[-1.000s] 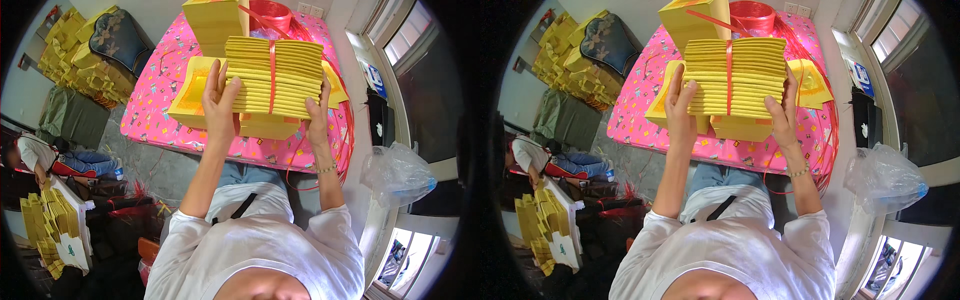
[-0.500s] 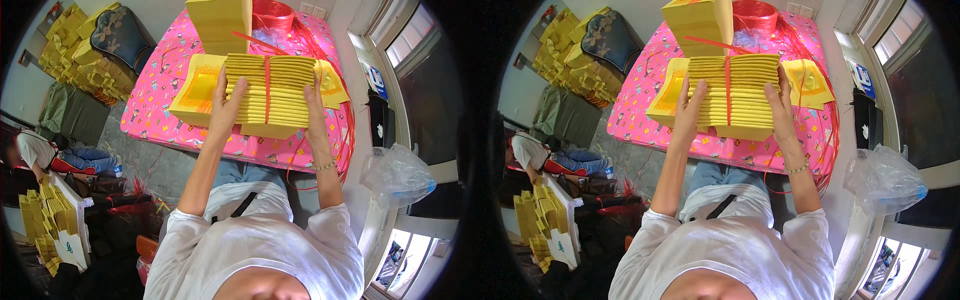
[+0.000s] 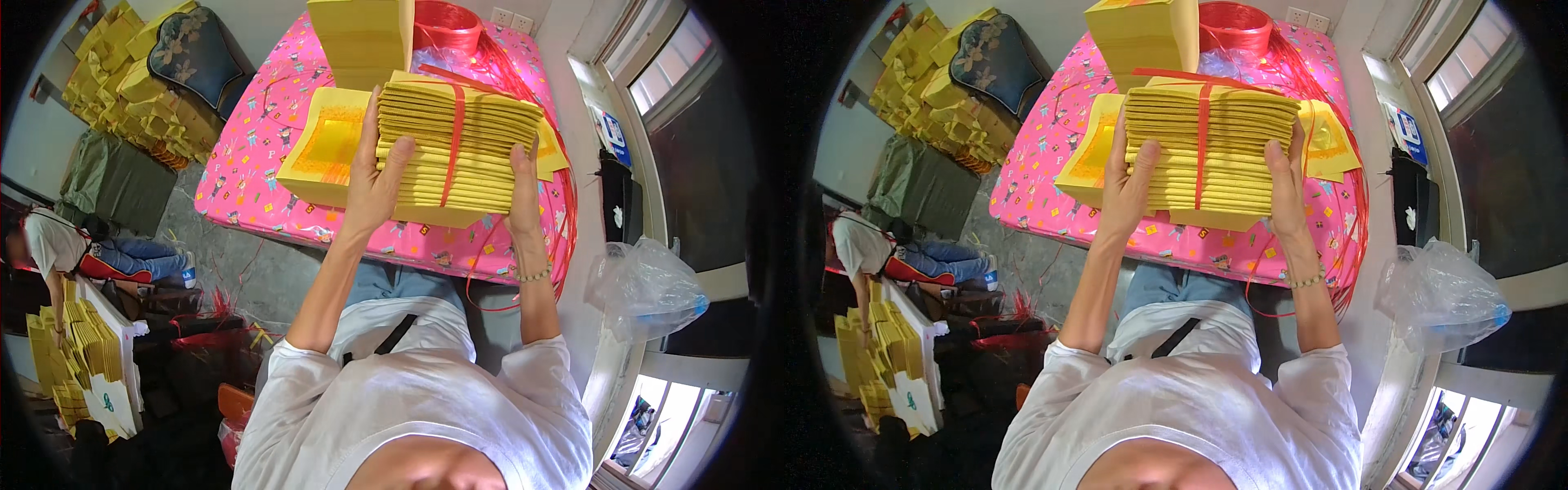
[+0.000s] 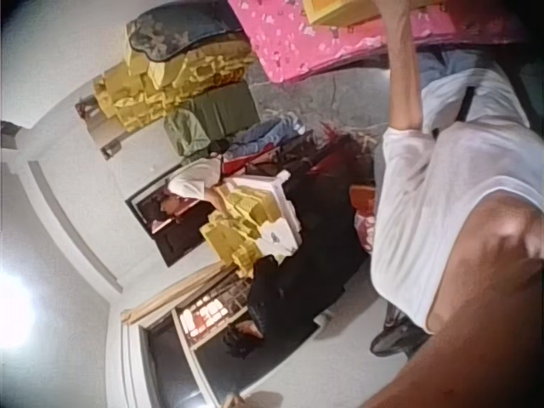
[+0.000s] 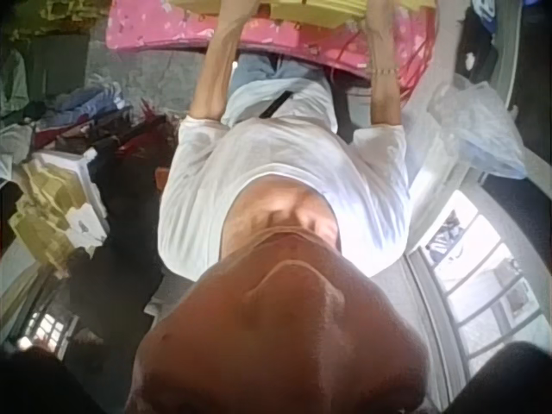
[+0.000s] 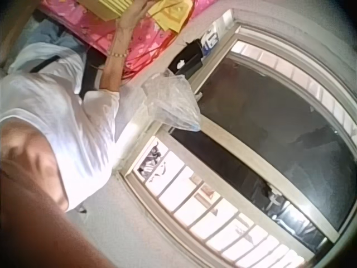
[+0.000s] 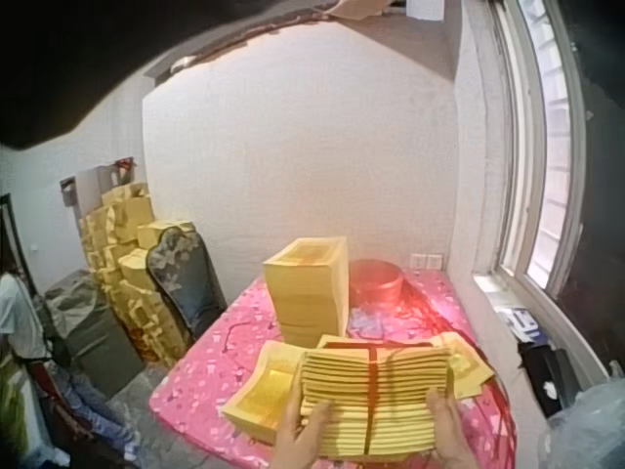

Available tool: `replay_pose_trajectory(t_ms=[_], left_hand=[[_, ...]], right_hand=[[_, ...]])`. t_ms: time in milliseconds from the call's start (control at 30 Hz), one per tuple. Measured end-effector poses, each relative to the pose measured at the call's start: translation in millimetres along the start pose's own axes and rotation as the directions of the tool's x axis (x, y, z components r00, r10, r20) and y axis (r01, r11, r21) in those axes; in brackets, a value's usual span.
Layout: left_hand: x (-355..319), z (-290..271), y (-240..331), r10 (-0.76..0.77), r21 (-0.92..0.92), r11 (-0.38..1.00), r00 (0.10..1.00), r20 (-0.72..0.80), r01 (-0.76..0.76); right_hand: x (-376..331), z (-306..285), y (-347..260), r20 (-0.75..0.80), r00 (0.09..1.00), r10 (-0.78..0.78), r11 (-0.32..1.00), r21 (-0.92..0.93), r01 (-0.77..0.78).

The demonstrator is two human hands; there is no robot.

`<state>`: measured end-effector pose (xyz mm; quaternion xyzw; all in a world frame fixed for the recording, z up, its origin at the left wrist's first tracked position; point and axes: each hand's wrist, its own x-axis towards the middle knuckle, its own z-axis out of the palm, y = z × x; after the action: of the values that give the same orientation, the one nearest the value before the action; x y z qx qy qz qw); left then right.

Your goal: Stacking and tying bundles of joss paper with red string.

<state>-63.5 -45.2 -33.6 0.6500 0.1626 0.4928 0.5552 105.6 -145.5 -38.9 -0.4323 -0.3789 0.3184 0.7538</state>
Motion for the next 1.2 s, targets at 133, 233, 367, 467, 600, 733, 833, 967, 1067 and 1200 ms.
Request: replay_pose_trajectory(t_ms=[133,233,367,467,600,733,833,967,1067,1200], left_hand=[[10,-2,-8,0.107,0.061,0.992,0.994,0.015,-0.108],[9,-5,-17,0.091,-0.055,0.995,0.995,0.044,-0.089],[-18,-13,-43,0.155,0.029,0.987,0.987,0.049,-0.156],[-23,-18,-49,0.064,-0.069,0.996,0.998,0.024,-0.063],[-25,-32,-40,-0.267,-0.433,0.867,0.964,0.011,0.245],[-11,-28,-2,-0.441,-0.437,0.793,0.895,0.068,0.424],[-13,-20,7,-0.416,-0.337,0.855,0.909,0.008,0.394],[-19,-20,7,-0.228,-0.129,0.965,0.973,0.025,0.229],[-18,-22,-16,-0.173,-0.165,0.970,0.983,0.055,0.180],[-23,-20,-42,-0.075,-0.073,0.994,0.994,0.083,0.081]], right_hand=[[11,-14,4,0.033,0.999,-0.017,0.998,-0.056,0.019],[16,-19,11,0.085,0.989,-0.118,0.982,-0.136,0.129],[10,-16,18,0.207,0.966,-0.154,0.983,-0.070,0.172],[-9,-16,24,0.184,0.978,-0.102,0.992,0.086,0.088],[-18,-20,22,0.059,0.994,0.092,0.992,0.078,-0.096],[-11,-13,-3,0.121,0.948,0.295,0.947,0.094,-0.306],[-16,-7,-13,0.116,0.966,0.231,0.968,0.074,-0.240],[-18,0,-30,0.235,0.970,-0.059,0.987,-0.132,0.092],[-12,-16,-10,0.260,0.958,-0.123,0.975,-0.148,0.165],[-11,-28,15,0.244,0.967,-0.066,0.985,-0.140,0.102]])
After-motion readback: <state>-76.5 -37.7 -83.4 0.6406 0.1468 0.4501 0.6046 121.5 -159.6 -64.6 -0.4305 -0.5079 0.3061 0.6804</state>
